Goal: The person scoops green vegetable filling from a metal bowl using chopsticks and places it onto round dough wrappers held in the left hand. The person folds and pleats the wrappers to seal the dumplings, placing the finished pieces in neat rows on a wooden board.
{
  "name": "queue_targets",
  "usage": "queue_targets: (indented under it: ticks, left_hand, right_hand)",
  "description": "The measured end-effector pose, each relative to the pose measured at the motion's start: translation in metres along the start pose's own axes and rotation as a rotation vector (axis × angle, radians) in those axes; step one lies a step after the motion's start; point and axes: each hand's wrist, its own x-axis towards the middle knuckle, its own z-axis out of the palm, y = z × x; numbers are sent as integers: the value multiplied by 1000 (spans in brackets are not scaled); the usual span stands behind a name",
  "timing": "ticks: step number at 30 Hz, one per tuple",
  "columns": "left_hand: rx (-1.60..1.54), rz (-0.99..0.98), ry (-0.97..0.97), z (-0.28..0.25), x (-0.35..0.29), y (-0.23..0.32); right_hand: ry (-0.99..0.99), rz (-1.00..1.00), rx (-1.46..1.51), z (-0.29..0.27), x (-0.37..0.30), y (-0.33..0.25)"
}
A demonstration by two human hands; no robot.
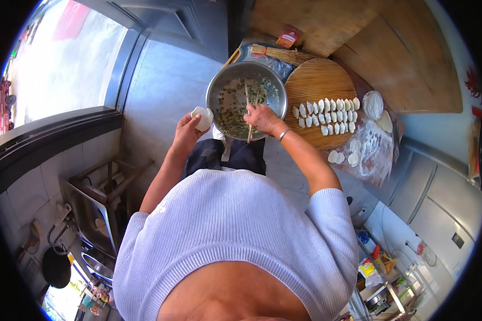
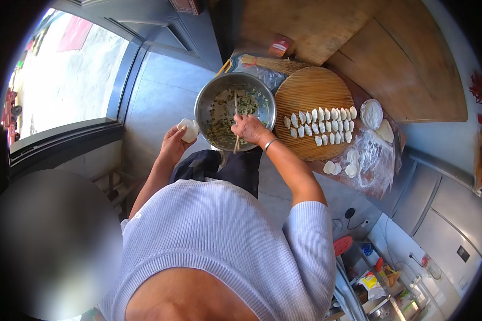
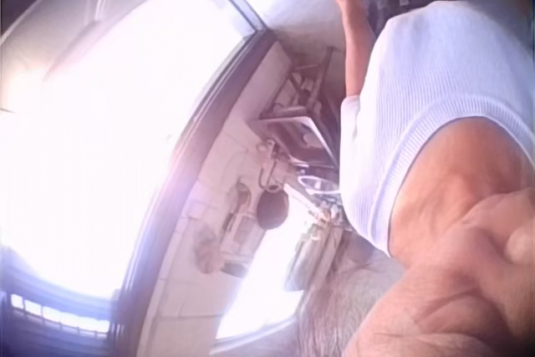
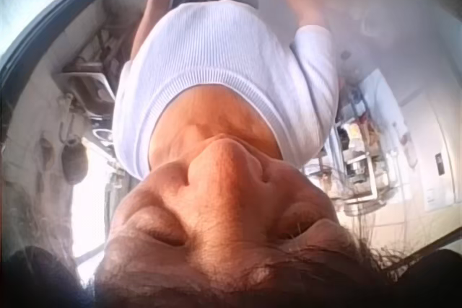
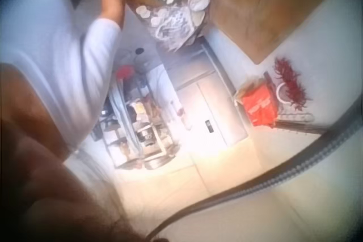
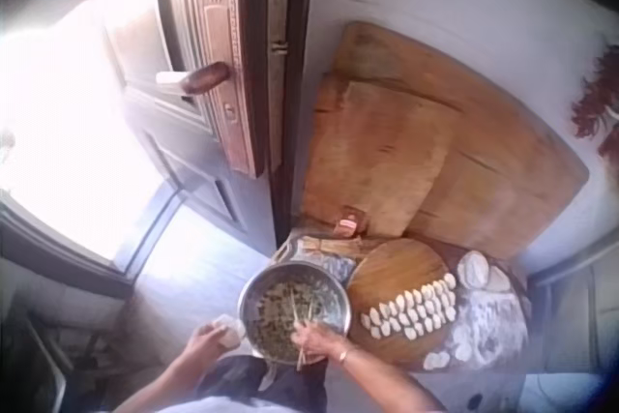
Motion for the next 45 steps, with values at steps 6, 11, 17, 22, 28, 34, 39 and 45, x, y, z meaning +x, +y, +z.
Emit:
queue_targets:
  ticks: [6,11,17,22,28,34,39,45]
  left_hand:
    - [-60,-4,58,-9,0,-7]
    - [-15,-11,22,-10,4,-7]
    - [-32,-21,24,-13,5,-6]
    - [-69,-7,28,-15,5,-12]
    - [-54,17,34,-17,12,-13]
    - [-76,14,13,-25,14,-16]
    - [-75,20,32,-22,11,-13]
    - [-94,39,-38,-25,11,-13]
  right_hand:
    - [491,319,586,-66,-1,0]
    - [624,615,695,-52,-14,7]
    - [763,779,680,-42,-26,0]
    - [729,678,288,-19,-39,-8]
    - [620,705,676,-1,-37,-63]
    - [624,900,1075,4,-35,-74]
    - [582,840,1066,14,-19,-54]
    - [407,910,1280,20,-24,-45]
